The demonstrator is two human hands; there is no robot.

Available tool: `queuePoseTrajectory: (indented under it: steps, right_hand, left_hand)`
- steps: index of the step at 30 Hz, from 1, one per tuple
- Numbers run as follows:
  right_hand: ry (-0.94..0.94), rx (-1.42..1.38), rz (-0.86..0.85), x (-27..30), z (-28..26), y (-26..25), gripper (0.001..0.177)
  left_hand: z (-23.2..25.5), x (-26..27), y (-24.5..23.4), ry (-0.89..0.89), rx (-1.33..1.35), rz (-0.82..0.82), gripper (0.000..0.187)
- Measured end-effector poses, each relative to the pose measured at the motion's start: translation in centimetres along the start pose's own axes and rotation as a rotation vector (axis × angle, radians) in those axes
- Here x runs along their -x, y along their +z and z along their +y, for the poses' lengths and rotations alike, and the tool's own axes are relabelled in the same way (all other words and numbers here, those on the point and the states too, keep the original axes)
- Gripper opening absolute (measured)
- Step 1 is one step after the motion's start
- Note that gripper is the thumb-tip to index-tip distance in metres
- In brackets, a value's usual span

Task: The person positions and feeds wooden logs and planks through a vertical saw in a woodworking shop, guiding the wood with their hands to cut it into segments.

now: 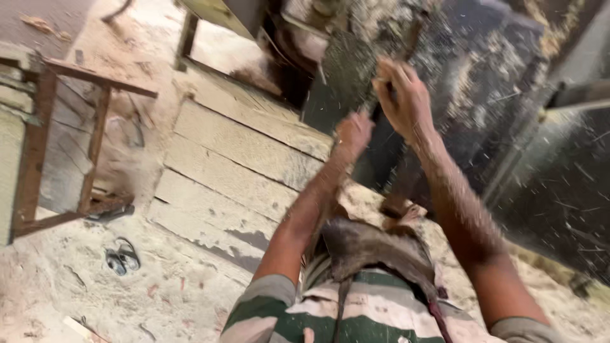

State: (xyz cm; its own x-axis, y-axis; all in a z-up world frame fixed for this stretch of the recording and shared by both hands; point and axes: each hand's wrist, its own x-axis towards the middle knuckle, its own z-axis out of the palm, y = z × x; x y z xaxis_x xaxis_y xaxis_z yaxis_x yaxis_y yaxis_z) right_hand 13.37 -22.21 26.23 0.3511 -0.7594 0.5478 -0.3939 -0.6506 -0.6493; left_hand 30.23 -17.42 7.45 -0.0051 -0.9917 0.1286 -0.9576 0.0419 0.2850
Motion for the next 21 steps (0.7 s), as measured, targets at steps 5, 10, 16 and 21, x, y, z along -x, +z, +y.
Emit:
queuePoseTrajectory:
  steps: [5, 10, 16, 21]
  right_hand:
    - [-0.085, 0.483, -0.039, -15.4, 8.4, 13.6, 0.039]
    - [-0.015, 0.912, -0.308, -22.8, 20.0, 24.5, 0.038]
    - [0.248, 0.54, -0.456, -21.2, 21.9, 21.0, 0.029]
    - [0.761, -0.255, -0.275, -16.4, 14.6, 10.8, 0.027]
  left_hand:
    - [-0.8, 4.3, -2.4, 0.001, 0.439, -0.162, 0.02]
    - [-5.0, 15.6, -13.5, -0.157, 0.76, -0.308, 0.014]
    - [-11.4, 25.6, -16.7, -0.441, 0.855, -0.112, 0.015]
    - [-13.9, 25.1, -17.5, -0.706, 0.744, -0.034, 0.015]
